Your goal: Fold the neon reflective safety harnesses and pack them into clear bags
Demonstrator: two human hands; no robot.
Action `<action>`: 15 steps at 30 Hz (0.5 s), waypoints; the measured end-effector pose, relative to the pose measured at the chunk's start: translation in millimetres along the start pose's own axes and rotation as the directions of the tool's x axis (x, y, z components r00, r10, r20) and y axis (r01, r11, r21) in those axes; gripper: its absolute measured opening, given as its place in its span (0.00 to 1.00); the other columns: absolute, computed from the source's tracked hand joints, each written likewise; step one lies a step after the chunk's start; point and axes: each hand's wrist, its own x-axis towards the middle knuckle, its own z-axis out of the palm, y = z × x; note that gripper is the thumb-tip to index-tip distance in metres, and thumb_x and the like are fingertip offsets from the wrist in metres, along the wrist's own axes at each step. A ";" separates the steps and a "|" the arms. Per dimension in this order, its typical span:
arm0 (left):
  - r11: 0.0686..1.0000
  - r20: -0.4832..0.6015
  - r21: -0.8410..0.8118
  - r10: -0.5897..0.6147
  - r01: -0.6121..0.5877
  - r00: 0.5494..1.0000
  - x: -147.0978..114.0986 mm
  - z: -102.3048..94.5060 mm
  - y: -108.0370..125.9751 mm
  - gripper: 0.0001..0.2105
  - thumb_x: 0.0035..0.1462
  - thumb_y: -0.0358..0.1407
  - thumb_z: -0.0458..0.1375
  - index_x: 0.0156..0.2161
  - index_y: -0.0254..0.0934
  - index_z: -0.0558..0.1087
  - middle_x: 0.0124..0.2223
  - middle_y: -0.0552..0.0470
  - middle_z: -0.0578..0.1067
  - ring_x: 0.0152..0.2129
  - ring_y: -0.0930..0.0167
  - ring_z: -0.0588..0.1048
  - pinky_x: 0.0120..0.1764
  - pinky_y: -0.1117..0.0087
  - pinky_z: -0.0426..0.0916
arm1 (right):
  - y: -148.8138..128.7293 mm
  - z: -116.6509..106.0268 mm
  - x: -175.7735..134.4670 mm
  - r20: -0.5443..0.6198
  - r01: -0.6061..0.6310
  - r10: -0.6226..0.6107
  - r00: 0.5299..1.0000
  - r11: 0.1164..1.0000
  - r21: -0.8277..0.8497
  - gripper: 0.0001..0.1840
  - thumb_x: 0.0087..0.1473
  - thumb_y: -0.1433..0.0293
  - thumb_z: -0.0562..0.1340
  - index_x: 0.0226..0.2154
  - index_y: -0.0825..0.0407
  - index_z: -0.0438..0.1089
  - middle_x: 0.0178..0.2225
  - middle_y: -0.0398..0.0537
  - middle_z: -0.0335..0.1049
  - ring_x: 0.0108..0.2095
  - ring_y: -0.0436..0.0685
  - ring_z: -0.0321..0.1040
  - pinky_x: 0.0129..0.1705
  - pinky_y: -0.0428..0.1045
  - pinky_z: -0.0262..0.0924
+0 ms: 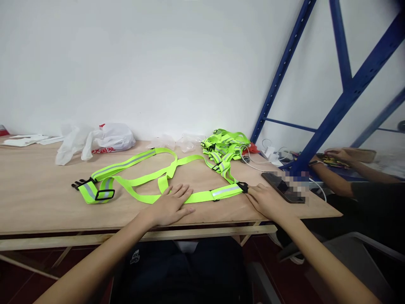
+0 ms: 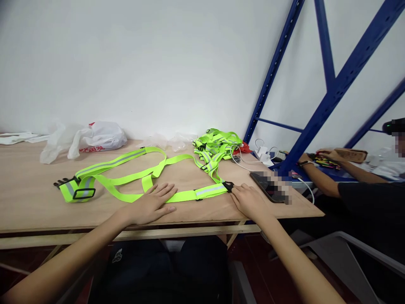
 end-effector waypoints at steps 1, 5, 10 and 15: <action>1.000 -0.007 0.002 0.001 -0.001 1.000 -0.4 -1.5 2.9 0.37 0.67 0.59 0.36 0.72 0.40 0.46 0.73 0.44 0.45 0.70 0.56 0.42 0.67 0.49 0.38 | -0.9 0.7 -4.8 -0.013 -0.018 0.017 1.000 1.000 -0.024 0.16 0.63 0.67 0.51 0.34 0.50 0.74 0.35 0.57 0.77 0.39 0.64 0.71 0.44 0.55 0.62; 0.994 -0.094 0.038 0.107 -0.103 0.990 3.5 -0.2 19.5 0.34 0.68 0.57 0.39 0.72 0.43 0.45 0.73 0.44 0.45 0.70 0.57 0.44 0.67 0.48 0.37 | -4.8 -0.8 -22.6 -0.085 -0.130 0.121 0.989 0.987 -0.097 0.17 0.63 0.63 0.52 0.39 0.51 0.74 0.31 0.57 0.76 0.36 0.64 0.71 0.38 0.54 0.62; 0.972 -0.064 0.031 0.236 -0.234 0.970 15.1 15.2 42.5 0.34 0.67 0.58 0.39 0.70 0.41 0.52 0.72 0.43 0.49 0.69 0.58 0.47 0.68 0.50 0.40 | -12.4 -4.6 -34.7 -0.176 -0.238 0.212 0.961 0.961 -0.140 0.20 0.65 0.62 0.50 0.43 0.51 0.75 0.36 0.58 0.77 0.39 0.67 0.73 0.36 0.56 0.64; 0.969 -0.058 0.012 0.247 -0.247 0.967 16.7 21.1 50.3 0.40 0.65 0.62 0.39 0.71 0.35 0.51 0.72 0.39 0.50 0.69 0.56 0.47 0.67 0.49 0.41 | -25.4 2.0 -35.6 -0.260 -0.218 0.230 0.938 0.973 0.075 0.23 0.66 0.59 0.49 0.51 0.49 0.73 0.51 0.56 0.75 0.49 0.66 0.73 0.49 0.58 0.67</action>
